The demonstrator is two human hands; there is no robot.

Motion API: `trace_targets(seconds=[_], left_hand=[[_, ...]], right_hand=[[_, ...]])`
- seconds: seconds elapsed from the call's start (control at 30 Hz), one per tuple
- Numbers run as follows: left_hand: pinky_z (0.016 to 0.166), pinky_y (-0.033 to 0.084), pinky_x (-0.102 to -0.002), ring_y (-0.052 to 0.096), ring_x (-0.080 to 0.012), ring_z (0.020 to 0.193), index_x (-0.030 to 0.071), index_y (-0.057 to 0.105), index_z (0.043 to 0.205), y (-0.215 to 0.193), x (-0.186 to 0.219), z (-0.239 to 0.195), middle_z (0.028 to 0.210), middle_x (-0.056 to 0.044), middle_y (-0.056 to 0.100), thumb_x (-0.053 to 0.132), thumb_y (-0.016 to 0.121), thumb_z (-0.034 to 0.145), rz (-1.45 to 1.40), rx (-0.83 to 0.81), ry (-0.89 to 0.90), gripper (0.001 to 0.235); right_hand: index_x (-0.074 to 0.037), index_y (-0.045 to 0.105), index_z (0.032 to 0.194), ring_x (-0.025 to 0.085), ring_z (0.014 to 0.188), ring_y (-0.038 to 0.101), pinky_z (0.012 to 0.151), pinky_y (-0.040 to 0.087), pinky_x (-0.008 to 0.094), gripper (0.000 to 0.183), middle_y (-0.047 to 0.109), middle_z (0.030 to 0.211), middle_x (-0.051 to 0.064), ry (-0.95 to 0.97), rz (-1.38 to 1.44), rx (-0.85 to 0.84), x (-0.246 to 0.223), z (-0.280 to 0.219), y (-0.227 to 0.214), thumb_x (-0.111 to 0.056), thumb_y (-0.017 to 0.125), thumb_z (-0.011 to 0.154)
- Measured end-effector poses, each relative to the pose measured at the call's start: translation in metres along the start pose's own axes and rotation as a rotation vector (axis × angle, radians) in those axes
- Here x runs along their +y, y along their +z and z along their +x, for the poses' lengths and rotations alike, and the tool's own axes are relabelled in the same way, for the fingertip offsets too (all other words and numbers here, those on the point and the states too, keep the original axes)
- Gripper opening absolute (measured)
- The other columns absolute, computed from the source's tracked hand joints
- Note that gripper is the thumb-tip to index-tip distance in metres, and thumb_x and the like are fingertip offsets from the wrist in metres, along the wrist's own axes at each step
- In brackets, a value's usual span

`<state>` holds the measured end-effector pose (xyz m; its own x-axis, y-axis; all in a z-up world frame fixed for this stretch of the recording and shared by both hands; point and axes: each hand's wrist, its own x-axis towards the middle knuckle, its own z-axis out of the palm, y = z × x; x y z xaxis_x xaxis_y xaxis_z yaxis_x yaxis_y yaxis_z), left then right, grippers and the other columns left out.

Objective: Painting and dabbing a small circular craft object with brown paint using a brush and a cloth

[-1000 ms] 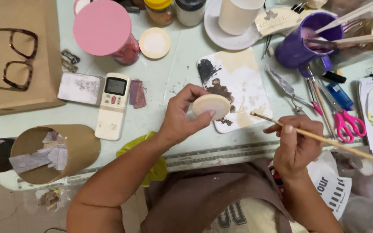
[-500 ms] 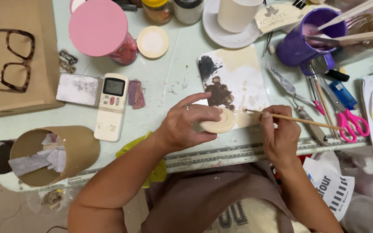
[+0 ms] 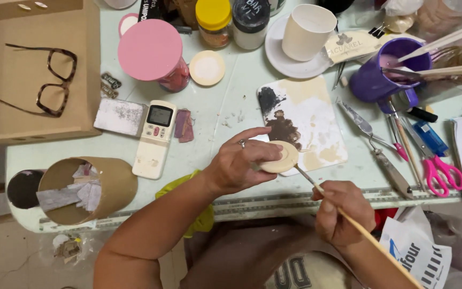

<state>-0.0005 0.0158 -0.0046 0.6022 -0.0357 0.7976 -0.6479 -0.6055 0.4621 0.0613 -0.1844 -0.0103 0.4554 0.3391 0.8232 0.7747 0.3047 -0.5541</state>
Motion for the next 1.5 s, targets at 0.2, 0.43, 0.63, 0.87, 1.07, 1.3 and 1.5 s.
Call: trace_targets(seconds=[0.2,0.43,0.63,0.87,1.07,1.3,1.5], left_hand=[[0.088,0.052,-0.053,0.066,-0.0275,0.08,-0.005,0.04,0.102,-0.002,0.001,-0.002,0.096,-0.012,0.06,0.005,0.068,0.083,-0.041,-0.045,0.031,0.036],[0.088,0.053,-0.047,0.066,-0.0231,0.079,-0.002,0.042,0.1,-0.002,0.003,0.0,0.093,-0.008,0.064,0.008,0.076,0.078,0.028,-0.051,0.021,0.042],[0.082,0.053,-0.041,0.06,-0.0179,0.069,0.0,0.045,0.1,0.0,0.003,0.0,0.092,-0.003,0.062,0.014,0.078,0.079,0.146,-0.022,0.021,0.042],[0.082,0.054,-0.042,0.058,-0.0177,0.067,-0.001,0.044,0.1,-0.003,0.007,0.004,0.092,-0.003,0.06,0.013,0.076,0.08,0.158,-0.027,0.032,0.04],[0.084,0.052,-0.046,0.058,-0.0216,0.071,-0.002,0.044,0.102,-0.004,0.005,0.0,0.098,-0.006,0.059,0.005,0.066,0.085,0.1,-0.077,0.019,0.029],[0.08,0.054,-0.043,0.06,-0.0192,0.07,-0.001,0.045,0.101,-0.004,0.007,0.003,0.092,-0.005,0.06,0.01,0.075,0.081,0.159,-0.049,0.051,0.038],[0.081,0.054,-0.043,0.058,-0.0197,0.07,-0.003,0.045,0.099,-0.005,0.009,0.005,0.093,-0.006,0.059,0.009,0.073,0.082,0.159,-0.055,0.052,0.035]], right_hand=[[-0.002,0.05,0.09,0.025,0.07,0.065,0.059,0.052,0.029,0.012,0.062,0.079,0.018,0.066,-0.22,-0.254,-0.024,-0.013,-0.007,-0.012,0.047,0.085],[0.0,0.045,0.083,0.022,0.048,0.05,0.047,0.042,0.03,0.008,0.051,0.064,0.015,0.109,-0.177,-0.149,-0.011,0.001,-0.005,-0.007,0.043,0.085],[0.001,0.04,0.073,0.016,0.036,0.033,0.033,0.026,0.028,0.006,0.035,0.047,0.006,0.089,-0.047,-0.303,-0.025,0.012,-0.004,0.004,0.038,0.078],[0.004,0.057,0.071,0.023,0.054,0.054,0.052,0.047,0.031,0.012,0.061,0.071,0.018,0.208,-0.424,-0.215,-0.025,-0.01,-0.012,0.006,0.045,0.071],[-0.007,0.037,0.067,0.013,0.041,0.028,0.032,0.018,0.027,0.017,0.032,0.051,-0.001,0.102,-0.276,-0.539,-0.025,-0.007,-0.01,0.008,0.043,0.066],[-0.01,0.062,0.085,0.019,0.073,0.063,0.049,0.046,0.029,0.008,0.066,0.09,0.006,0.317,-0.53,-0.37,-0.031,-0.012,-0.014,-0.012,0.056,0.079],[0.001,0.055,0.067,0.023,0.056,0.055,0.051,0.044,0.029,0.011,0.06,0.067,0.014,0.207,-0.509,-0.201,-0.031,-0.002,-0.007,0.001,0.046,0.074]])
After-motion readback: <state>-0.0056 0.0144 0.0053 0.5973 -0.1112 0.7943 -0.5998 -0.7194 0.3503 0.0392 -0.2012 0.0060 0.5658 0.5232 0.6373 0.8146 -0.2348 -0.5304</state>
